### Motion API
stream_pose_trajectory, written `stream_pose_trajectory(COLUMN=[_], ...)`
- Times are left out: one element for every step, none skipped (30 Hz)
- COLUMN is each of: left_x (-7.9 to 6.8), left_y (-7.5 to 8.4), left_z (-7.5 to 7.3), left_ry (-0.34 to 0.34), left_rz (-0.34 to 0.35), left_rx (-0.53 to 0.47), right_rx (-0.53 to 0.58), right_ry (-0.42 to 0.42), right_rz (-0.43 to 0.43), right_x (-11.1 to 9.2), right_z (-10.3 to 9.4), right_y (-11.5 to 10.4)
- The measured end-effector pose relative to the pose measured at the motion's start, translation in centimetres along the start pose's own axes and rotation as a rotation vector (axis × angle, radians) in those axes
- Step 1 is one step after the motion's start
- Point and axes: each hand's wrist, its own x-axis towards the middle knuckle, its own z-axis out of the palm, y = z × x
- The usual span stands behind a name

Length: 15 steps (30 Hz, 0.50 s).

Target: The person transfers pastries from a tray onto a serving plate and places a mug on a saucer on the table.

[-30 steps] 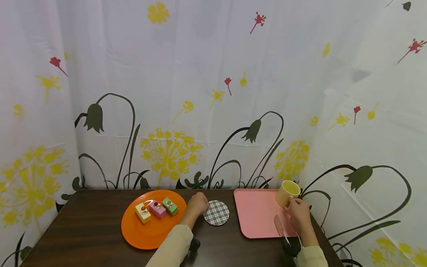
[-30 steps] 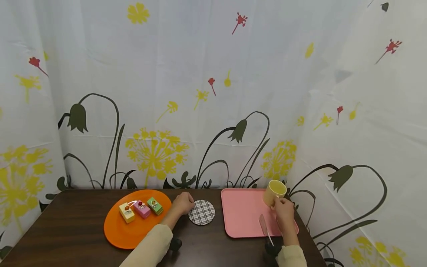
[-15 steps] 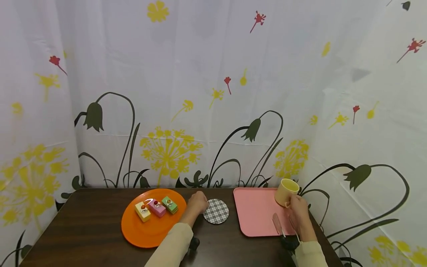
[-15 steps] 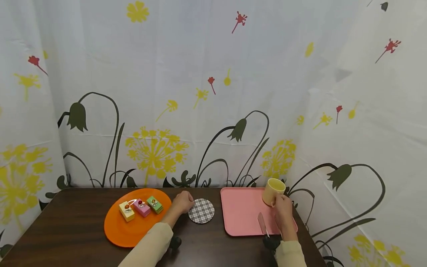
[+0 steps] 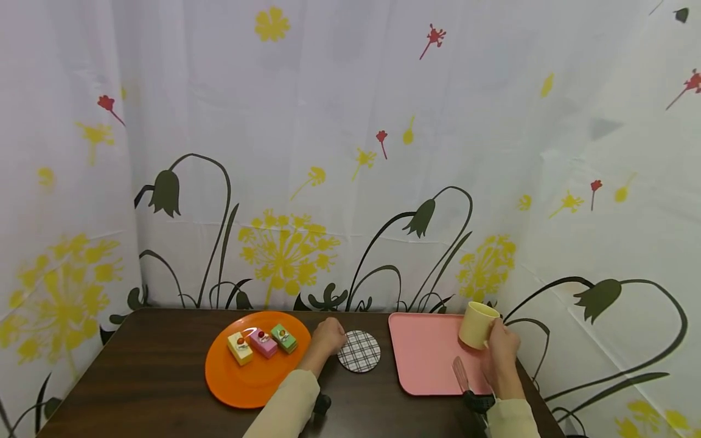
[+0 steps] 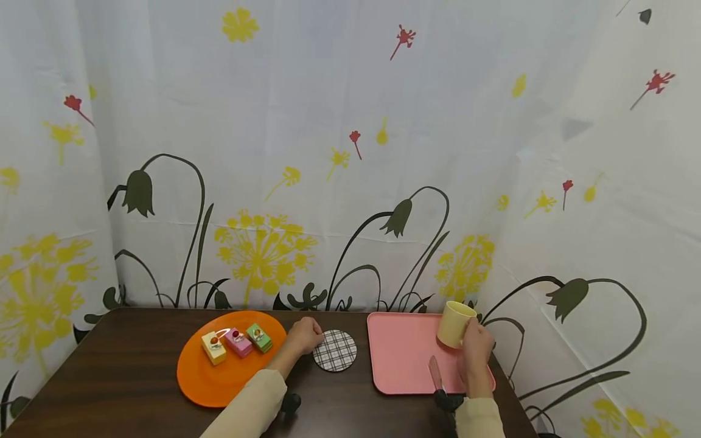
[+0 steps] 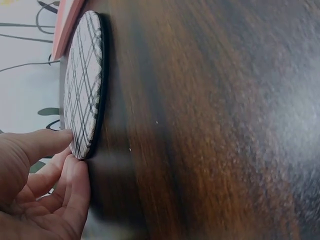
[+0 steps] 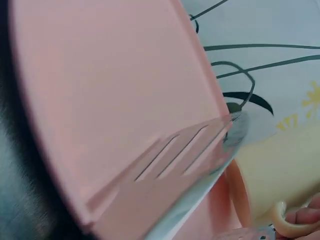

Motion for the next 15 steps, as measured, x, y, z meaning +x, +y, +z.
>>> stream_pose_trajectory(left_x=[0.1,0.1,0.1,0.0,0.0,0.0,-0.2,-0.5,-0.7,-1.1,-1.5,-2.2,-2.9,-3.6,-4.0], left_y=[-0.1,-0.2,-0.2,-0.2,-0.2,-0.1,0.0,0.3,0.4,0.7,1.0,1.5,2.1,2.7,3.1], left_z=[0.1,0.1,0.2,0.2,0.1,0.1,0.0,-0.2,-0.2,-0.3,-0.4,-0.7,-1.0,-1.3,-1.4], left_ry=[-0.006,-0.004,0.004,0.01,0.013,0.003,0.008,0.012,0.022,0.025,0.032,0.043,0.058,0.071,0.086], left_rz=[-0.01,-0.012,-0.01,-0.009,-0.009,-0.021,-0.021,-0.023,-0.021,-0.027,-0.029,-0.031,-0.03,-0.035,-0.025], left_rx=[-0.002,-0.004,-0.004,-0.006,-0.005,-0.006,-0.007,-0.008,-0.011,-0.011,-0.007,-0.004,-0.003,-0.003,0.002], right_rx=[-0.019,-0.023,-0.02,-0.02,-0.003,0.01,0.024,0.048,0.049,0.054,0.071,0.06,0.037,-0.023,-0.103], right_ry=[0.008,0.016,0.024,0.032,0.029,0.023,0.02,0.016,0.007,0.0,-0.014,-0.015,-0.021,-0.042,-0.062], right_rz=[-0.005,-0.004,0.001,-0.002,0.0,0.003,0.001,0.004,-0.006,-0.02,-0.023,-0.04,-0.076,-0.134,-0.207], right_x=[0.0,-0.1,-0.1,-0.1,-0.1,-0.1,-0.2,-0.2,-0.3,-0.3,-0.4,-0.5,-0.5,-0.5,-0.5], right_z=[-0.1,-0.1,-0.2,-0.2,-0.2,-0.3,-0.2,-0.2,-0.2,-0.2,-0.1,0.0,0.1,0.2,0.2], right_y=[-0.1,-0.3,-0.5,-0.7,-1.0,-1.2,-1.4,-1.6,-1.8,-1.9,-2.1,-2.3,-2.5,-2.6,-2.8])
